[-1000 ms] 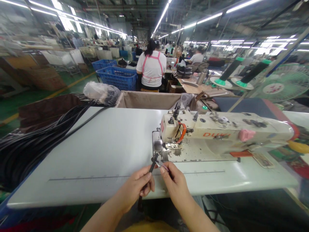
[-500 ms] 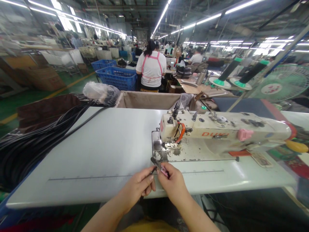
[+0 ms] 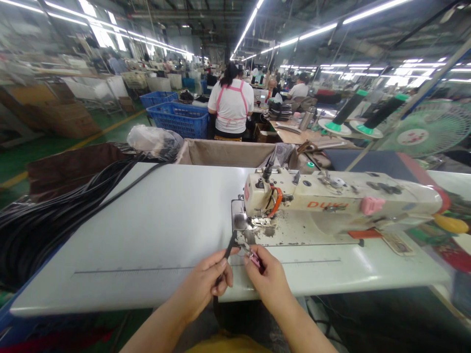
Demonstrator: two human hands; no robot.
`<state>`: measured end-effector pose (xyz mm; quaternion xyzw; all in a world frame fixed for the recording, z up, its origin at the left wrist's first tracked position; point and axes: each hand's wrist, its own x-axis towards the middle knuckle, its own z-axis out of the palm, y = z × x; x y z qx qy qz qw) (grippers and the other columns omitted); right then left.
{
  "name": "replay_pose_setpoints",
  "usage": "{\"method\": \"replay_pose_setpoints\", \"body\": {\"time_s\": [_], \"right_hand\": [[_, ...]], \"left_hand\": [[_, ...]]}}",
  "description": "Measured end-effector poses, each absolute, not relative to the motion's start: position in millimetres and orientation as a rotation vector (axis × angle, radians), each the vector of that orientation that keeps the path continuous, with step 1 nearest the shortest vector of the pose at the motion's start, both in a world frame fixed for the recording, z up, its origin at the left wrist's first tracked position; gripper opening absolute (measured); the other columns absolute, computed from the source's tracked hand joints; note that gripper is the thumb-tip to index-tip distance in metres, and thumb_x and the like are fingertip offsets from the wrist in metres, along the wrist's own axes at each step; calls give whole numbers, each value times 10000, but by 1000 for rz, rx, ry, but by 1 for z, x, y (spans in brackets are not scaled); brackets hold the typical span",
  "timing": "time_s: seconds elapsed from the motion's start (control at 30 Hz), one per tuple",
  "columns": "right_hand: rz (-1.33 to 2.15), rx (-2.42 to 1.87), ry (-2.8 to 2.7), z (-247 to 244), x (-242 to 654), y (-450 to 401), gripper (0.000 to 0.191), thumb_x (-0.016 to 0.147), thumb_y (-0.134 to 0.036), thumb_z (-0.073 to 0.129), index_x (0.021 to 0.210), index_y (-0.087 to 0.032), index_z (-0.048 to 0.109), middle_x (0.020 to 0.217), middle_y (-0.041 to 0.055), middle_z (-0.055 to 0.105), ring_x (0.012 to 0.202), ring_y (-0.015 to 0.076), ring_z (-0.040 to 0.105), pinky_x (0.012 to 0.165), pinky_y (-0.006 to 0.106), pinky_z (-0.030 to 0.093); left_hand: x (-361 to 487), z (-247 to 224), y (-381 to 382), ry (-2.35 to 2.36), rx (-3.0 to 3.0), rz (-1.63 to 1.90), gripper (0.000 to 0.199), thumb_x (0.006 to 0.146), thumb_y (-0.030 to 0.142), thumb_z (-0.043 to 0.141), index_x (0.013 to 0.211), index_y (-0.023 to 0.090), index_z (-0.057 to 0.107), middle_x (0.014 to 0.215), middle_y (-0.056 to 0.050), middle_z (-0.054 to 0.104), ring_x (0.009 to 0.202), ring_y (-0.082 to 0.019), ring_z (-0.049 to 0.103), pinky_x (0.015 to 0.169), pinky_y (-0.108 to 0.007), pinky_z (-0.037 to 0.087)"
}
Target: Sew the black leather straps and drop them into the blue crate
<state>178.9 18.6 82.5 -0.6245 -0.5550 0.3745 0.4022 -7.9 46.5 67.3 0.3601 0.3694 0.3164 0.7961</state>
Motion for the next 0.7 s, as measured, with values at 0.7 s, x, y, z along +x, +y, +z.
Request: {"method": "replay_pose_setpoints", "body": {"time_s": [0.7], "right_hand": [[543,-1623,-1675,80,184,11,318,1057,-468,469,915,-223,612,737,-10,632,684,167,592,642,267,379]], "left_hand": [[-5,67,40,721,760,626,547,910,524,718,1279,141,588,740,-12,619,535,-62,422,510,-220,220]]}}
